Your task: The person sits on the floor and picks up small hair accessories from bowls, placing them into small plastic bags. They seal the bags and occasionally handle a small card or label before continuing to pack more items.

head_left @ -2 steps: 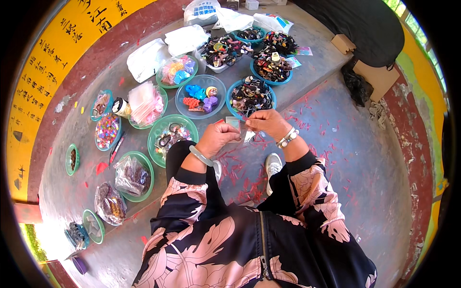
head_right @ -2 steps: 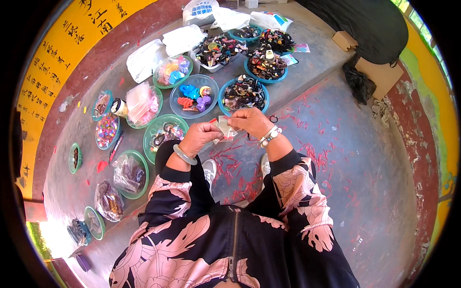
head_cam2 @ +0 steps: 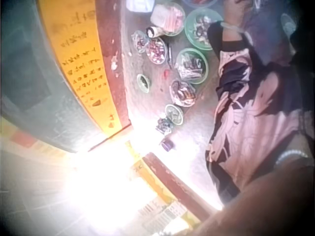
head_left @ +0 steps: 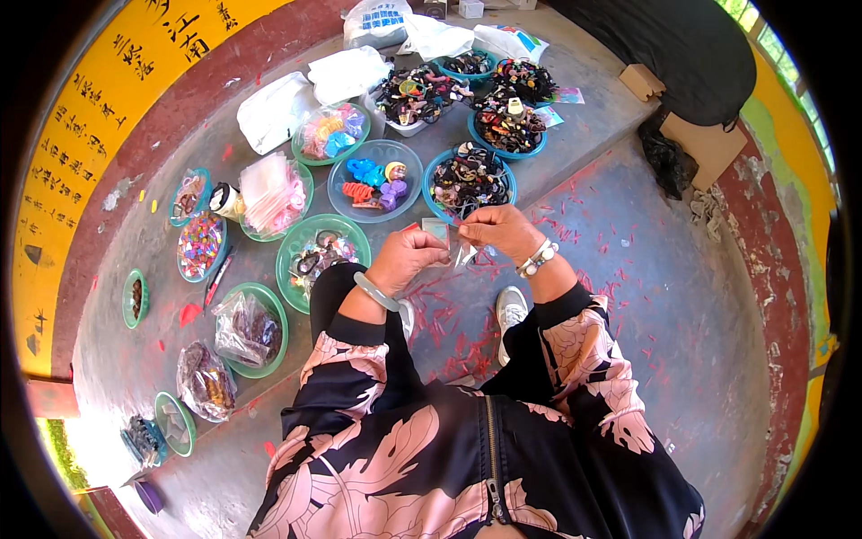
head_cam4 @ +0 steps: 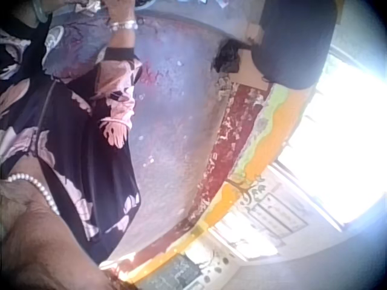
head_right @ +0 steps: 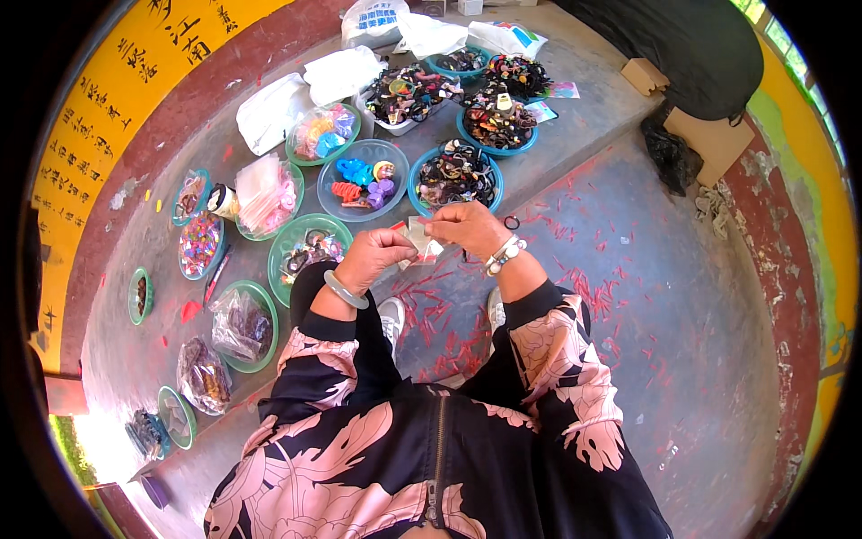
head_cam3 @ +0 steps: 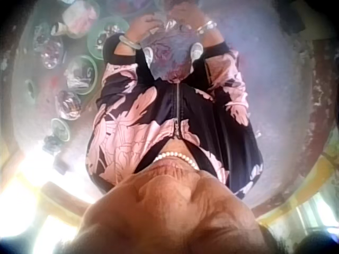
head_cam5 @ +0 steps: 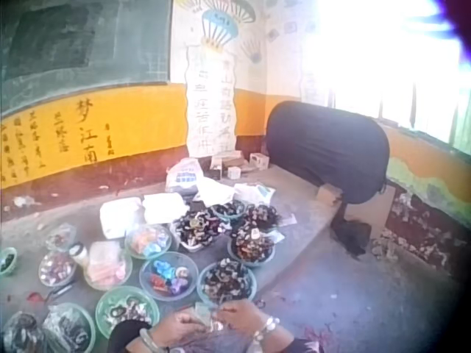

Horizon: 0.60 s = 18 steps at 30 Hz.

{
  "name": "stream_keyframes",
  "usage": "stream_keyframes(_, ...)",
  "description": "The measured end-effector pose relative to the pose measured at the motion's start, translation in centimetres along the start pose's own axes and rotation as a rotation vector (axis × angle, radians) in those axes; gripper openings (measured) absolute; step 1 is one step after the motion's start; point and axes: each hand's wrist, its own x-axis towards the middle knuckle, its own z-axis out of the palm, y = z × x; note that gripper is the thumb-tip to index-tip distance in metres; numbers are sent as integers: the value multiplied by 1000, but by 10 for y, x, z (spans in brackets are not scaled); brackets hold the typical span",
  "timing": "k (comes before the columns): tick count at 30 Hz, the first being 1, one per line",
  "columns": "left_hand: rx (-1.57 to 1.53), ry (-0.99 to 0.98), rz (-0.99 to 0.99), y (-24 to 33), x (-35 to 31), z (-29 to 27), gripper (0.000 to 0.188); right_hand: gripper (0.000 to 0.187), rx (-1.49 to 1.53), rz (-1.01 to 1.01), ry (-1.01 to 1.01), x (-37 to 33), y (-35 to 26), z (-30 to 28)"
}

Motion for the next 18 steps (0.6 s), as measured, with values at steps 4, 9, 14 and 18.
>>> stream_keyframes(4, 50, -7, 14, -5, 1, -3, 8, 11, -60, 9, -13, 3, 2, 1)
stream_keyframes(9, -22, -13, -15, 2, 0, 0, 8, 12, -2, 6, -29, 3, 6, -1)
stream_keyframes(14, -40, -15, -24, 0, 0, -1, 8, 16, 6, 28, -50, 1, 1, -1)
stream_keyframes(18, -34, -4, -28, 1, -1, -1, 8, 19, 13, -7, -87, 0, 0, -1)
